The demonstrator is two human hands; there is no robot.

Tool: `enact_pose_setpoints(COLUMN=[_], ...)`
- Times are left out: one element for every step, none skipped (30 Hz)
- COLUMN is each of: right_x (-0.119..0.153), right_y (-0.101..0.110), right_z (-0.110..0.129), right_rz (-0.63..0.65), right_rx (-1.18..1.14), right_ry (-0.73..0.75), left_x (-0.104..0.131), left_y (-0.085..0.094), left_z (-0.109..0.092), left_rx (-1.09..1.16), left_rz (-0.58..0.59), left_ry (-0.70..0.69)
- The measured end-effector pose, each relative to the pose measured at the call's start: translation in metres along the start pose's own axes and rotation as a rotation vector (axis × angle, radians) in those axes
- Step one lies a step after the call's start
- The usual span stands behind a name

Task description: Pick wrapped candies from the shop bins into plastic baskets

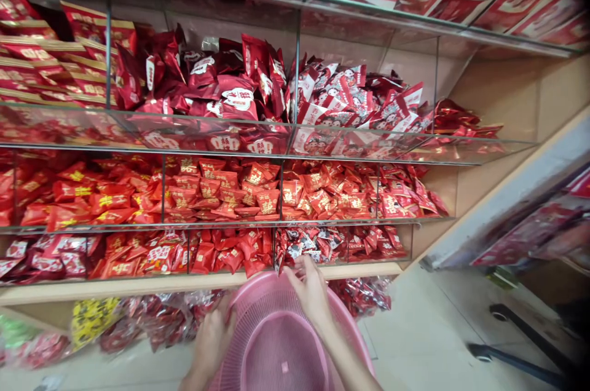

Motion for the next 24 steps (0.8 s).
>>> enact_pose_setpoints(right_x=[-0.003, -0.005, -0.007, -0.010, -0.012, -0.014, -0.015, -0.016, -0.017, -0.018, -0.019, -0.019, -0.019, -0.018, -0.017, -0.015, -0.012, -0.008, -0.003, 0.003, 0.010, 0.018, 0.025, 0.033], right_y=[-0.002, -0.005, -0.008, -0.012, -0.015, -0.017, -0.017, -0.017, -0.016, -0.015, -0.012, -0.010, -0.007, -0.004, 0.000, 0.004, 0.009, 0.014, 0.018, 0.021, 0.023, 0.023, 0.021, 0.018], right_z=[0.004, 0.009, 0.014, 0.018, 0.021, 0.023, 0.025, 0.025, 0.025, 0.023, 0.022, 0.020, 0.017, 0.014, 0.011, 0.007, 0.003, -0.001, -0.005, -0.010, -0.014, -0.019, -0.023, -0.027], right_rz=[0.000, 0.007, 0.020, 0.036, 0.047, 0.050, 0.049, 0.046, 0.042, 0.038, 0.036, 0.037, 0.042, 0.049, 0.055, 0.061, 0.065, 0.069, 0.076, 0.091, 0.115, 0.148, 0.185, 0.223], right_rx=[0.067, 0.141, 0.211, 0.271, 0.317, 0.351, 0.369, 0.370, 0.354, 0.319, 0.267, 0.203, 0.132, 0.057, -0.019, -0.097, -0.173, -0.245, -0.313, -0.377, -0.439, -0.495, -0.546, -0.591], right_ry=[0.000, 0.001, 0.001, 0.004, 0.007, 0.012, 0.020, 0.031, 0.040, 0.050, 0.061, 0.072, 0.080, 0.083, 0.080, 0.071, 0.055, 0.035, 0.013, -0.012, -0.041, -0.076, -0.113, -0.149], left_x=[0.001, 0.002, 0.003, 0.004, 0.005, 0.005, 0.006, 0.006, 0.006, 0.005, 0.005, 0.004, 0.004, 0.003, 0.002, 0.002, 0.002, 0.002, 0.003, 0.005, 0.007, 0.009, 0.011, 0.011], left_y=[-0.003, -0.006, -0.007, -0.008, -0.009, -0.008, -0.008, -0.008, -0.007, -0.006, -0.005, -0.004, -0.004, -0.004, -0.004, -0.006, -0.006, -0.006, -0.004, -0.002, 0.001, 0.001, 0.000, -0.005], left_z=[-0.002, -0.003, -0.003, -0.003, -0.002, -0.002, -0.001, -0.001, -0.001, -0.001, 0.000, 0.000, 0.001, 0.002, 0.003, 0.005, 0.006, 0.006, 0.005, 0.002, -0.003, -0.010, -0.018, -0.025], left_rx=[0.009, 0.019, 0.022, 0.027, 0.032, 0.037, 0.044, 0.049, 0.053, 0.054, 0.054, 0.055, 0.057, 0.062, 0.071, 0.084, 0.101, 0.120, 0.143, 0.177, 0.226, 0.294, 0.389, 0.504], left_rz=[0.023, 0.035, 0.040, 0.037, 0.034, 0.034, 0.038, 0.044, 0.049, 0.047, 0.037, 0.027, 0.019, 0.014, 0.015, 0.018, 0.015, -0.011, -0.058, -0.112, -0.161, -0.191, -0.179, -0.129], left_ry=[-0.024, -0.048, -0.063, -0.065, -0.061, -0.055, -0.050, -0.048, -0.049, -0.051, -0.055, -0.063, -0.071, -0.079, -0.087, -0.093, -0.101, -0.110, -0.125, -0.148, -0.168, -0.183, -0.184, -0.145])
Point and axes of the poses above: each hand's wrist, its own x-axis away from the middle knuckle, its own y-axis out of the back of the hand, z = x × y, the point moved 6 cm from there along -x, towards the middle knuckle, and after that the axes turned 13 degrees about x, right-handed, at the moved point
